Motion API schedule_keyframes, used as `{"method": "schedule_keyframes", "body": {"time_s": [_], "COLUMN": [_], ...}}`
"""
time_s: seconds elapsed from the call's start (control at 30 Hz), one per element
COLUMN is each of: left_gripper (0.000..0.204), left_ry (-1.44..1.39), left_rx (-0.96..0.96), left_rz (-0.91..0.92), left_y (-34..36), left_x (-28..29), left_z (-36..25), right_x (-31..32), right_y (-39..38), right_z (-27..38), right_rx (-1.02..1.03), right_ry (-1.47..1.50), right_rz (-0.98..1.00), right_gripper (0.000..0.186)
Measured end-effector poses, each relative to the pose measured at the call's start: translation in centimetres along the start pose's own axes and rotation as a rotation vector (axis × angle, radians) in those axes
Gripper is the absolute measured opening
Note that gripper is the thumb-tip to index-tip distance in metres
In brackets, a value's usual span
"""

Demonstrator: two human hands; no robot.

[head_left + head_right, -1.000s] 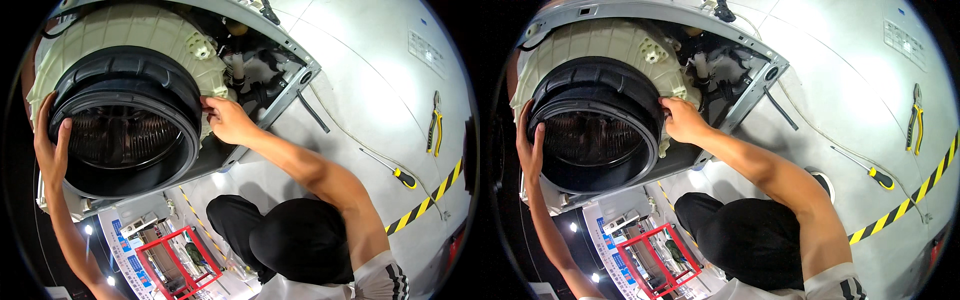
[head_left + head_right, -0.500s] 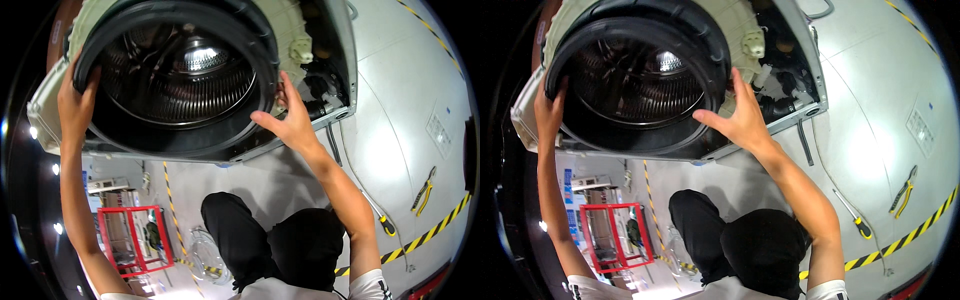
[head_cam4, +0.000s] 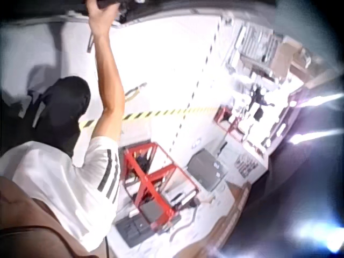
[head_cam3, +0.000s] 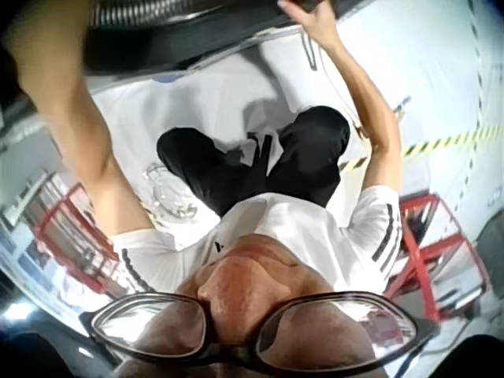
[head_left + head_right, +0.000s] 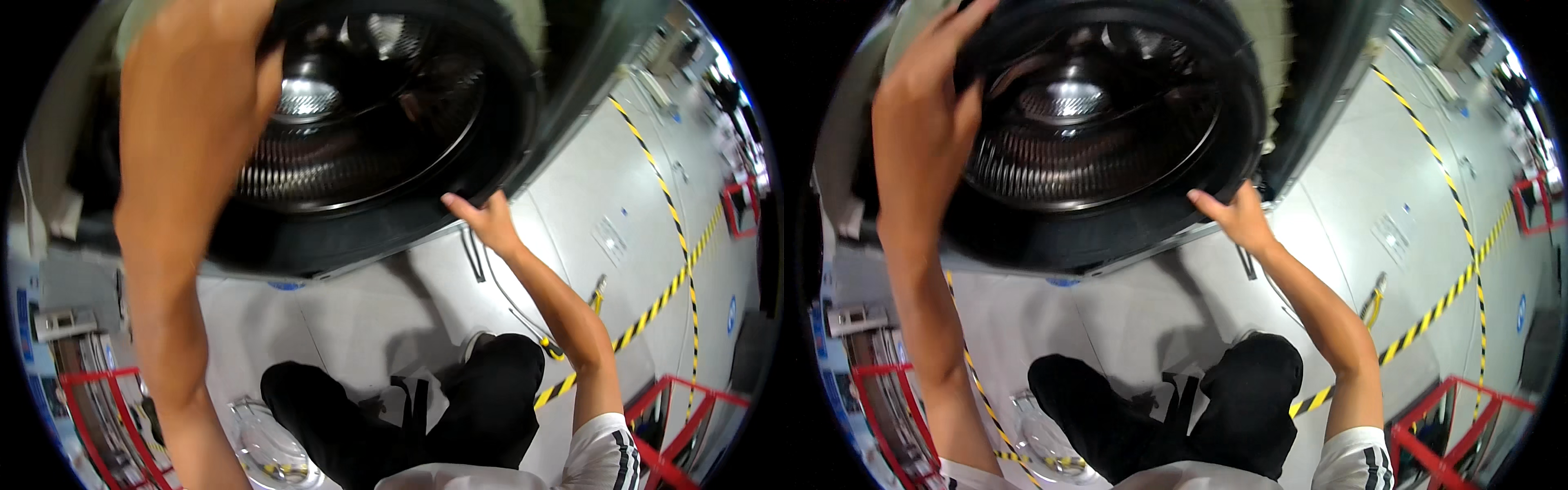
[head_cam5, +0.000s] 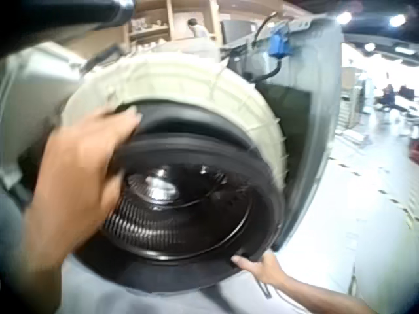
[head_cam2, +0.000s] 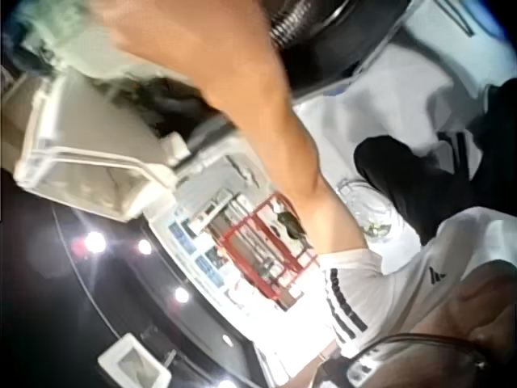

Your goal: The person reaches into the inner drum of a washing machine and touches the interior surface by hand. They then manipulate the rubber door seal, pulling and tucking the edges around the frame while kneeling on the floor.

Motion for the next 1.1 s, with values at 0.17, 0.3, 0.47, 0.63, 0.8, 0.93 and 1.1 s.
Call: {"method": "schedule_keyframes", "body": {"time_s": [0.17, 0.3, 0.47, 0.63, 0.8, 0.93, 1.1], "left_gripper": [0.067, 0.067, 0.055, 0.052, 0.050, 0.050, 0.038], "left_ry": [-0.116, -0.359, -0.484, -0.441, -0.365, -0.310, -0.331], "left_rx": [0.146, 0.274, 0.369, 0.518, 0.512, 0.547, 0.595], "left_rz": [0.215, 0.291, 0.437, 0.523, 0.684, 0.732, 0.732], "left_y": [0.5, 2.0, 1.6, 3.7, 5.1, 5.4, 5.2], "left_x": [0.7, 1.6, 2.9, 4.3, 4.1, 3.6, 2.4], "left_z": [-0.2, 0.4, 0.9, 1.1, 0.7, 0.3, -0.8], "right_x": [0.6, 2.2, 3.6, 5.4, 6.5, 10.6, 18.4], "right_y": [-3.2, -10.2, -20.5, -28.9, -29.4, -22.9, -7.4], "right_z": [3.7, 4.9, 14.1, 16.9, 22.2, 27.2, 29.8], "right_rx": [-0.249, -0.365, -0.298, -0.489, -0.689, -0.642, -0.265], "right_ry": [-0.385, -0.320, -0.546, -0.425, -0.280, -0.226, -0.315], "right_rz": [0.060, 0.058, -0.150, -0.432, -0.468, -0.536, -0.538], "right_gripper": [0.043, 0.029, 0.026, 0.023, 0.024, 0.024, 0.009]}}
Point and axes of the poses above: each hand's wrist, its own y-axis towards the middle knuckle, its own x-axis out of the back of the hand, z = x × y, the point moved 2 cm from there along y, towards the middle knuckle, and after that the axes turned 15 degrees about -z, right-handed, at the moved point
